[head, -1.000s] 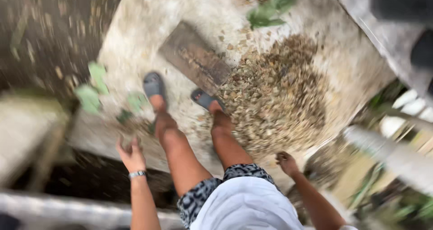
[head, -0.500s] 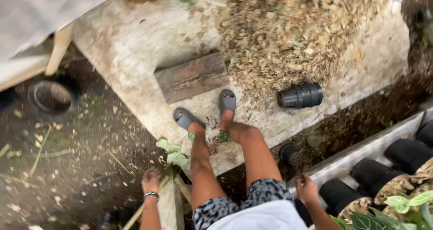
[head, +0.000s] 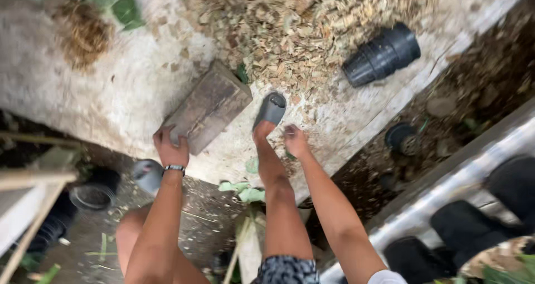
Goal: The person sits on the ground and mixes wood chip mulch with fine sawdust on a tarp by hand, then scoops the mixture into a woven sack. They then fill a nursery pot with the mix and set anthurium seedlings into it, pressing medium around the roots.
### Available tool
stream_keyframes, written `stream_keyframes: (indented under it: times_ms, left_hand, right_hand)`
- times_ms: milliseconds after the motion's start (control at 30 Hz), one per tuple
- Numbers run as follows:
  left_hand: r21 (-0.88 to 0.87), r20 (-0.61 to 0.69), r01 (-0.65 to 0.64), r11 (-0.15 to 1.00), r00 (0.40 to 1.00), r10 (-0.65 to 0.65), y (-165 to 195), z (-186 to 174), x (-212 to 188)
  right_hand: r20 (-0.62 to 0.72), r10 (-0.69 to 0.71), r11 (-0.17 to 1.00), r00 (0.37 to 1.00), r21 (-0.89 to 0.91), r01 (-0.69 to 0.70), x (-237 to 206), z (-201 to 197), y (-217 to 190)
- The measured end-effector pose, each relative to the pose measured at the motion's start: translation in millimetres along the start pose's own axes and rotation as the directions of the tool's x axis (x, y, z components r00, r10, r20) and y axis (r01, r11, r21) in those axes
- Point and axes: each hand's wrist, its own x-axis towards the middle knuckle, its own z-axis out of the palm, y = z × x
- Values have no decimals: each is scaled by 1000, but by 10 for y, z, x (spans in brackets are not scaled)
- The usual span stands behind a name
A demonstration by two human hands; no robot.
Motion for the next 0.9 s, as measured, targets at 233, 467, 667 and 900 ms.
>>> stream_keyframes:
  times_ms: [233,467,667,900]
  left_hand:
    - [317,514,-248,916,856,53,691,1092,1480]
    - [254,948,-851,460,314,58,483,2347,2394]
    - [256,947,-869,423,313,68,-85,2459,2313]
    - [267,964,-922,279,254,-81,121,2558,2332]
  right_hand:
    - [132,-23,945,991,326,-21,1092,1020,-463]
    - [121,-87,996,989,21,85,2292,1751,-902]
    - [63,83,985,995,-158,-72,2243,2160,-1019]
    - [-367,34,996,929,84,-3,1443,929,306]
